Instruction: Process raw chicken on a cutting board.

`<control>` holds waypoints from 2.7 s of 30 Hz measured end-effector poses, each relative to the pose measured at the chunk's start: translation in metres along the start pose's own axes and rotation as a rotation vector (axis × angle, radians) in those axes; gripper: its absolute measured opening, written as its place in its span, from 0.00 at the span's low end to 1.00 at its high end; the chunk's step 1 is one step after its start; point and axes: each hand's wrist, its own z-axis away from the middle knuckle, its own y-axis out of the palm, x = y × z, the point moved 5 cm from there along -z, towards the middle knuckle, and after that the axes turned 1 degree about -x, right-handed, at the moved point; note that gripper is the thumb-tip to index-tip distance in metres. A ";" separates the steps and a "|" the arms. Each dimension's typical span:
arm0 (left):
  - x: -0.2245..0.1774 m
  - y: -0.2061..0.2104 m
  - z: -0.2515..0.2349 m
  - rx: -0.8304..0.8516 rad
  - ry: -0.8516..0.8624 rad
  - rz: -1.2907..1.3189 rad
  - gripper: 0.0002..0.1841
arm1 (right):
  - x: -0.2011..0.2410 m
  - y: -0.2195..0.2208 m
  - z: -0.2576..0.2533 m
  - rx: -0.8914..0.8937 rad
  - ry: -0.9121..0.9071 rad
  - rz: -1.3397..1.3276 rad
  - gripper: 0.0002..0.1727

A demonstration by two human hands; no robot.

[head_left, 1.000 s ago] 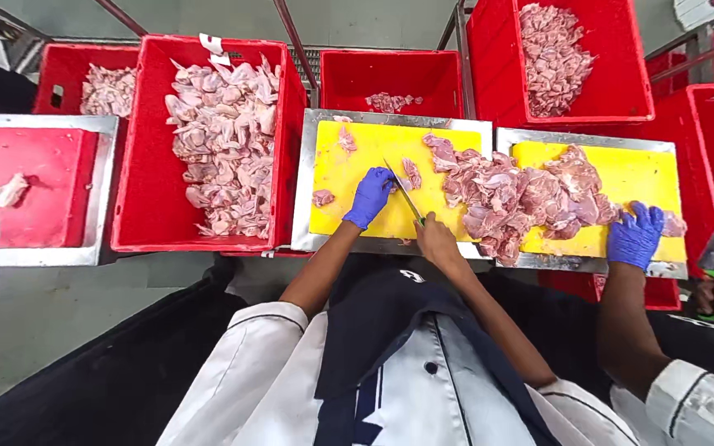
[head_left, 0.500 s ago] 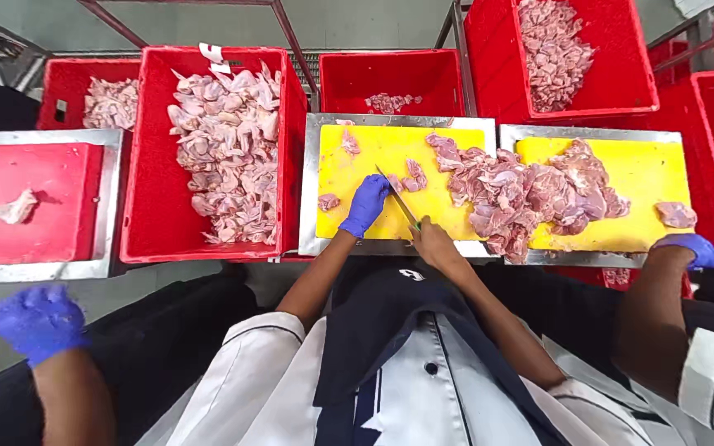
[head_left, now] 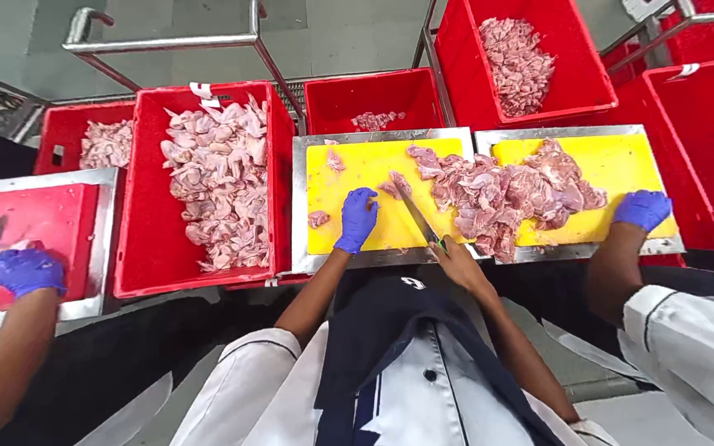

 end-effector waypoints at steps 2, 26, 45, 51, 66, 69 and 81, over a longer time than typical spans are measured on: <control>-0.018 0.001 -0.014 0.053 -0.071 0.020 0.24 | -0.006 -0.006 0.013 -0.103 0.000 -0.126 0.29; -0.180 0.062 -0.112 0.231 -0.023 0.644 0.23 | -0.094 0.026 0.051 -0.004 0.125 -0.267 0.31; 0.024 -0.064 0.032 -0.005 -0.273 -0.273 0.17 | -0.075 0.009 0.010 -0.060 0.001 -0.048 0.30; -0.080 0.021 -0.101 0.128 -0.036 -0.075 0.23 | -0.067 0.011 0.023 -0.060 0.074 0.002 0.31; -0.098 0.048 -0.103 0.420 -0.114 0.188 0.14 | -0.080 0.029 0.047 -0.131 0.144 -0.208 0.30; -0.053 0.034 -0.059 0.178 -0.354 0.108 0.20 | -0.069 0.022 0.035 -0.178 0.089 -0.195 0.29; -0.046 0.034 -0.064 0.261 0.349 -0.093 0.13 | 0.035 -0.033 -0.024 -0.045 0.013 0.201 0.34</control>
